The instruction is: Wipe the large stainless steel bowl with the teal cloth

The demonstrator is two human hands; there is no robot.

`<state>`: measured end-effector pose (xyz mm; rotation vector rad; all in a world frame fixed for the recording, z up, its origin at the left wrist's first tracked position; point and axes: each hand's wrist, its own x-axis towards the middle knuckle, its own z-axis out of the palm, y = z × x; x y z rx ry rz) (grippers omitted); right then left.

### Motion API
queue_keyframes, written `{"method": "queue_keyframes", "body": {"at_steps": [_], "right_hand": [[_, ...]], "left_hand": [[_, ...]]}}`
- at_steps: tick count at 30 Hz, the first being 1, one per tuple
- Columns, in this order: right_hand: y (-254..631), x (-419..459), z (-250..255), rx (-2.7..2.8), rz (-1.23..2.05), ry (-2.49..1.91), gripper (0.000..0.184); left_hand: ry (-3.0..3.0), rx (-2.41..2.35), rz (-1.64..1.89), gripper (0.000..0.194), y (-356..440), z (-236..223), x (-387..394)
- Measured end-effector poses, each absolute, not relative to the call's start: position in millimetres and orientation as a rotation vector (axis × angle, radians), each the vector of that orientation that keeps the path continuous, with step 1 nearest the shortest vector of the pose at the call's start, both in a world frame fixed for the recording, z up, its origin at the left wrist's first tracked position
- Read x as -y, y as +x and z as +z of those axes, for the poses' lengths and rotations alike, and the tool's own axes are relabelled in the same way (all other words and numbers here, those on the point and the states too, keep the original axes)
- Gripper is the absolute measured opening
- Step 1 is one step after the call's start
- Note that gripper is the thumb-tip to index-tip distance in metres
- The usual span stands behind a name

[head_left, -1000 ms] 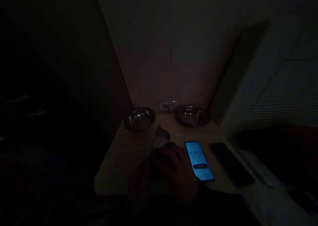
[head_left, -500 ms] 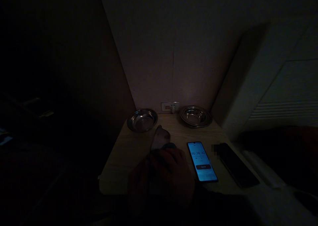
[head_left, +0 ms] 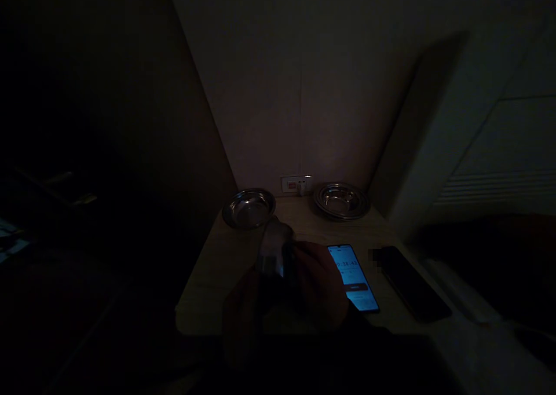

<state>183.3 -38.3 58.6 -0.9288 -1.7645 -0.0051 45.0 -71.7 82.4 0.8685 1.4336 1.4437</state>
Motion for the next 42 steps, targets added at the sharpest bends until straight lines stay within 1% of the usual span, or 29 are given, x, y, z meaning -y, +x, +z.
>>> {"method": "queue_keyframes", "body": {"at_steps": [2,4,7,10,15,20,23,28,31,33,35,38,42], "right_hand": [[188,38,53,1.698,0.07,-0.956,0.032],[190,43,48,1.713,0.071,-0.95,0.034],[185,57,42,1.777,-0.021,-0.929,0.036],[176,72,40,1.799,-0.135,-0.934,0.033],[170,70,54,1.853,-0.253,-0.961,0.028],[179,44,80,1.954,-0.158,-1.004,0.03],[181,38,87,1.994,-0.143,-1.003,0.028],[185,44,86,2.079,-0.27,-0.88,0.025],[187,41,87,2.062,-0.219,-0.937,0.025],[187,41,86,2.039,-0.203,-0.964,0.025],[186,43,84,2.059,-0.231,-0.904,0.024],[184,44,82,2.066,-0.206,-0.835,0.023],[182,42,82,1.954,-0.133,-0.931,0.027]], "left_hand": [[0.88,-1.427,1.441,0.047,46,84,73],[0.876,-1.391,1.441,0.045,47,85,73],[0.879,-1.349,1.434,0.042,48,84,71],[0.849,-1.38,1.46,0.039,48,81,68],[0.839,-1.439,1.479,0.042,50,77,70],[0.798,-1.458,1.46,0.045,54,74,75],[0.81,-1.422,1.432,0.044,54,68,77],[0.773,-1.496,1.425,0.044,51,62,77],[0.83,-1.511,1.432,0.047,53,64,78],[0.855,-1.512,1.466,0.047,54,65,78],[0.783,-1.568,1.523,0.044,54,64,79],[0.822,-1.495,1.466,0.043,53,64,78],[0.853,-1.531,1.436,0.047,51,66,76]]}}
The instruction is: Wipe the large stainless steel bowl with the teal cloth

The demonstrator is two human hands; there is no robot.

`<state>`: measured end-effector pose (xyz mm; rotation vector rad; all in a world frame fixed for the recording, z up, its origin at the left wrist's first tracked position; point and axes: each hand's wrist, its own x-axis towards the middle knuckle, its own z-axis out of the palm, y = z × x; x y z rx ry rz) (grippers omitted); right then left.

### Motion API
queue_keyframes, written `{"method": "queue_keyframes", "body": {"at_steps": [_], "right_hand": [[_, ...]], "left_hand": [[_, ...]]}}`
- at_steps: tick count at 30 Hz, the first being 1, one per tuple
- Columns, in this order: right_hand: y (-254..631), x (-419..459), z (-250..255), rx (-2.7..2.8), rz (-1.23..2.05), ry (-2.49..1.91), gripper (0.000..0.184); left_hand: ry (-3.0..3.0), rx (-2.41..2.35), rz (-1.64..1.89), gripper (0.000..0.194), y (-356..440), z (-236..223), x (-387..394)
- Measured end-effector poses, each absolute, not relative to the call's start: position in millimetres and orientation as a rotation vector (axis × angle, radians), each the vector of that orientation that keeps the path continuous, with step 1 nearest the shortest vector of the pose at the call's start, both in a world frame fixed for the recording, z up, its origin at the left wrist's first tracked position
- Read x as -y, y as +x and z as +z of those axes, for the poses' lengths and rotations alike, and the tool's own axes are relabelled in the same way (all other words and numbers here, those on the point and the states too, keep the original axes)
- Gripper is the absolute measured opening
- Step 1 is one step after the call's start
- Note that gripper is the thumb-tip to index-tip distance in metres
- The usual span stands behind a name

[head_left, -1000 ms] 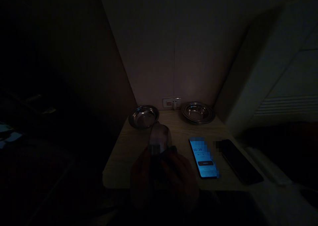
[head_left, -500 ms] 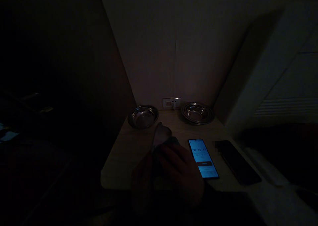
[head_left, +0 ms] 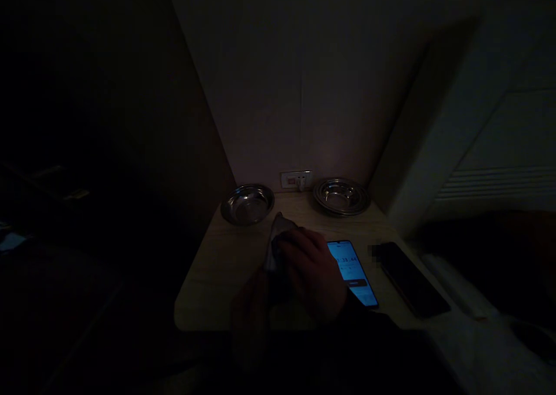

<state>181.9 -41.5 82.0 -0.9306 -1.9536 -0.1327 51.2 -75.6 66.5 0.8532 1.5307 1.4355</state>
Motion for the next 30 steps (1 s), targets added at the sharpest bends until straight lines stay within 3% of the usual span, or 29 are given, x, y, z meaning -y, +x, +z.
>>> {"method": "queue_keyframes", "body": {"at_steps": [4,9,17,30], "right_hand": [[183,38,80,1.992,-0.196,-0.846,0.025],[184,33,72,1.845,-0.006,-0.936,0.027],[175,72,37,1.747,0.059,-0.932,0.038],[170,81,34,1.744,0.026,-0.956,0.035]], "left_hand": [[0.856,-1.537,1.423,0.05,52,63,76],[0.849,-1.536,1.452,0.047,56,62,76],[0.956,-1.754,1.58,0.023,44,55,79],[0.902,-1.689,1.451,0.033,49,76,82]]}}
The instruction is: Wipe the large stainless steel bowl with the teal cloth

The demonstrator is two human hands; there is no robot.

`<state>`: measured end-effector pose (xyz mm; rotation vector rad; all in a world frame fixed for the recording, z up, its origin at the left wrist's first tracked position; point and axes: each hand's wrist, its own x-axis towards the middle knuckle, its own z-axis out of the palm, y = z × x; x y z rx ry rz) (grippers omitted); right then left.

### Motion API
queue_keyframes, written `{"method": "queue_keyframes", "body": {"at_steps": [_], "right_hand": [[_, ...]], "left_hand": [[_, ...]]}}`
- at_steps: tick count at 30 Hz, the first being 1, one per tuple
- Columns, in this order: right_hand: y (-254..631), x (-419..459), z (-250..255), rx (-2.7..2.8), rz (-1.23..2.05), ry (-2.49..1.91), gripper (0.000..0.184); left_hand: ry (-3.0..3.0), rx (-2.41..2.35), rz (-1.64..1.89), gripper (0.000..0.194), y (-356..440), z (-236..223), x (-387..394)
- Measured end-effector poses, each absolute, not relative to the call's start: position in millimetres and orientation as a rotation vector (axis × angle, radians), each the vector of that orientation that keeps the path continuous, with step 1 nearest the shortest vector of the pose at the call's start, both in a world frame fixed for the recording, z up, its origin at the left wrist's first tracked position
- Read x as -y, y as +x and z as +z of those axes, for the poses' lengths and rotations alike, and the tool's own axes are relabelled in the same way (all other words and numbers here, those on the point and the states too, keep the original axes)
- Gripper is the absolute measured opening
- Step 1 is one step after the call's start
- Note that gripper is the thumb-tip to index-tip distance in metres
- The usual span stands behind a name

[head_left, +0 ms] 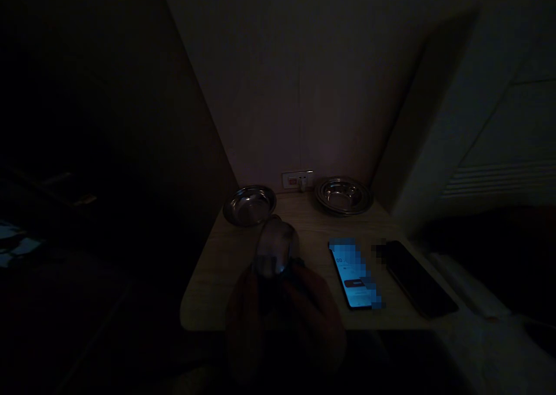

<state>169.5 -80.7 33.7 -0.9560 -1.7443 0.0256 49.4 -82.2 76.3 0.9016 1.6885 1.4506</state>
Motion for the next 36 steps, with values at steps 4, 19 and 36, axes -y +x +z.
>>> {"method": "queue_keyframes", "body": {"at_steps": [4,19,36], "right_hand": [[168,81,33,1.75,0.035,-0.934,0.034],[159,76,50,1.742,-0.008,-1.049,0.036],[172,53,59,1.868,-0.094,-0.894,0.036]], "left_hand": [[0.959,-1.835,1.55,0.015,39,71,87],[0.733,-1.772,1.444,0.03,49,66,89],[0.782,-1.715,1.482,0.029,35,41,91]]}}
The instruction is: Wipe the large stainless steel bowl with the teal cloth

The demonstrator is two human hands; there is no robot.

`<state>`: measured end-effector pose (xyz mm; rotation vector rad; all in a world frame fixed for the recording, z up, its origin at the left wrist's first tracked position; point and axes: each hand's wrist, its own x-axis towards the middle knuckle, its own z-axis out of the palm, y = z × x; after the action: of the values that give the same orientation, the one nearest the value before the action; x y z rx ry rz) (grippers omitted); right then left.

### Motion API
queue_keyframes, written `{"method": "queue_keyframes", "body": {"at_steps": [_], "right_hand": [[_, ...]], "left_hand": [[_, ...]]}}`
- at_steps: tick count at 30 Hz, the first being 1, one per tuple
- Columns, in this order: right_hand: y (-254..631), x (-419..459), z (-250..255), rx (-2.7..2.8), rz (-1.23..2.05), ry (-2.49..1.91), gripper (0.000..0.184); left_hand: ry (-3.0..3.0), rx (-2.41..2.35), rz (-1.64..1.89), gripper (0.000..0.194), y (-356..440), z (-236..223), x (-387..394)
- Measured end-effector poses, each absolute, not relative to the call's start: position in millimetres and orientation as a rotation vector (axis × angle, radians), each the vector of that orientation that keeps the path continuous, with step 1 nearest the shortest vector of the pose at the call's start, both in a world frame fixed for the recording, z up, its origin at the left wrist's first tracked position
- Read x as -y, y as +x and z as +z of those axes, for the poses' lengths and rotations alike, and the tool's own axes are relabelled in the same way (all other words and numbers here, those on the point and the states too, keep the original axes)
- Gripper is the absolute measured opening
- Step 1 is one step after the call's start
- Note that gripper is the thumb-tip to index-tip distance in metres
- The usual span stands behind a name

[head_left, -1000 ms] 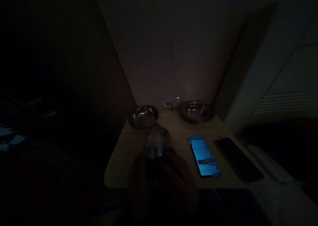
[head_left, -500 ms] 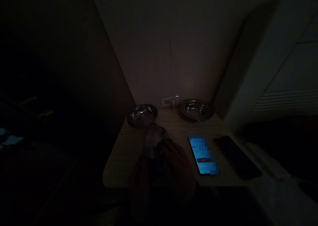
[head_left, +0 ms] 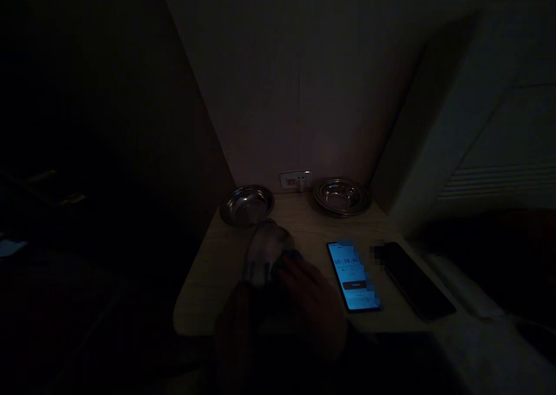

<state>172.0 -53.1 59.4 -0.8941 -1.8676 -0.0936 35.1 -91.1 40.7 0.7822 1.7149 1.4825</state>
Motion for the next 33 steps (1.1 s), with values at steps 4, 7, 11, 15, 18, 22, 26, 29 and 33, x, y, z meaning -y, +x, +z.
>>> {"method": "queue_keyframes", "body": {"at_steps": [4,7,11,15,18,22,26,29,33], "right_hand": [[175,48,57,1.841,-0.113,-0.949,0.039],[176,47,55,1.917,-0.168,-0.868,0.039],[178,49,60,1.852,-0.108,-0.911,0.037],[182,49,65,1.925,-0.102,-0.877,0.035],[185,44,67,1.856,-0.088,-0.935,0.036],[188,40,69,1.916,-0.103,-0.918,0.034],[190,40,70,1.84,-0.106,-0.917,0.034],[189,43,69,1.912,-0.119,-0.882,0.032],[189,42,69,1.854,-0.105,-0.928,0.033]], "left_hand": [[0.814,-1.7,1.474,0.032,36,37,88],[0.824,-1.718,1.483,0.032,35,36,86],[0.842,-1.74,1.494,0.035,39,35,87],[0.881,-1.728,1.482,0.038,43,40,88],[0.906,-1.707,1.461,0.041,44,44,88],[0.912,-1.705,1.437,0.041,44,47,89],[0.928,-1.703,1.426,0.041,47,46,89],[0.946,-1.702,1.421,0.04,48,45,88],[0.968,-1.7,1.411,0.041,48,44,87]]}}
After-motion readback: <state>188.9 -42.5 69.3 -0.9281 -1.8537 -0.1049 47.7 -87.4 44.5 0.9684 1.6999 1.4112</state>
